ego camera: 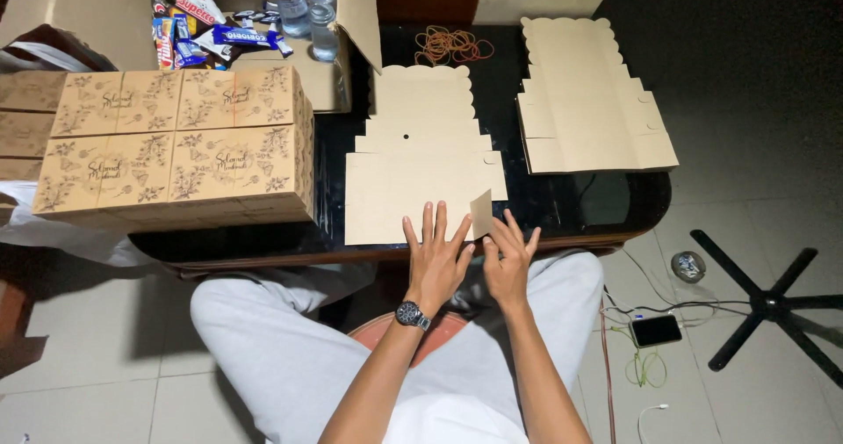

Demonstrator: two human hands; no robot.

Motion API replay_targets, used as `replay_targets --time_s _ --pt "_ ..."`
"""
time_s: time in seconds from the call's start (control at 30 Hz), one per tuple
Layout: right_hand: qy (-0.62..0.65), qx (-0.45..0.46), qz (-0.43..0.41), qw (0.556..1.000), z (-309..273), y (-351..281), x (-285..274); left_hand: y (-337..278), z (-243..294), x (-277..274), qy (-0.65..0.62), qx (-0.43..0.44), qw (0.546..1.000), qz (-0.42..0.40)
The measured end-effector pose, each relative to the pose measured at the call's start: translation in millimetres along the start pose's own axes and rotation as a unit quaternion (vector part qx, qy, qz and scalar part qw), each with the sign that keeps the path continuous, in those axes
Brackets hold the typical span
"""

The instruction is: Folding cardboard boxes and packing them with snacks and water bottles from a larger container.

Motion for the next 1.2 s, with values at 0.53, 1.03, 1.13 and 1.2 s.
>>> replay_targets --time_s 0.53,1.03,1.13,1.2 --pt "-0.171 -0.086 0.028 0.981 -24 -7 5 -5 -16 -6 -0.082 -0.036 0.991 0.099" --pt "-0.107 -0.088 0.041 0.989 -37 -7 0 -11 -16 -11 -0.088 -0.015 0.991 0.104" --pt "-0.075 -0.071 0.059 0.993 -42 -7 -8 -13 -17 -10 -0.098 0.002 0.989 0.11" --pt "-0.045 -0.08 0.058 0.994 -49 -6 -16 -13 -22 5 -0.062 0.02 0.993 0.101"
Point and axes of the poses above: each hand's wrist, its own y-axis towards the middle knuckle, its own x-axis out of the palm, z = x × y, the point moved 4 cm from there along y, towards the middle knuckle, and after that the axes turned 5 degrees about x, right-handed, at the moved point
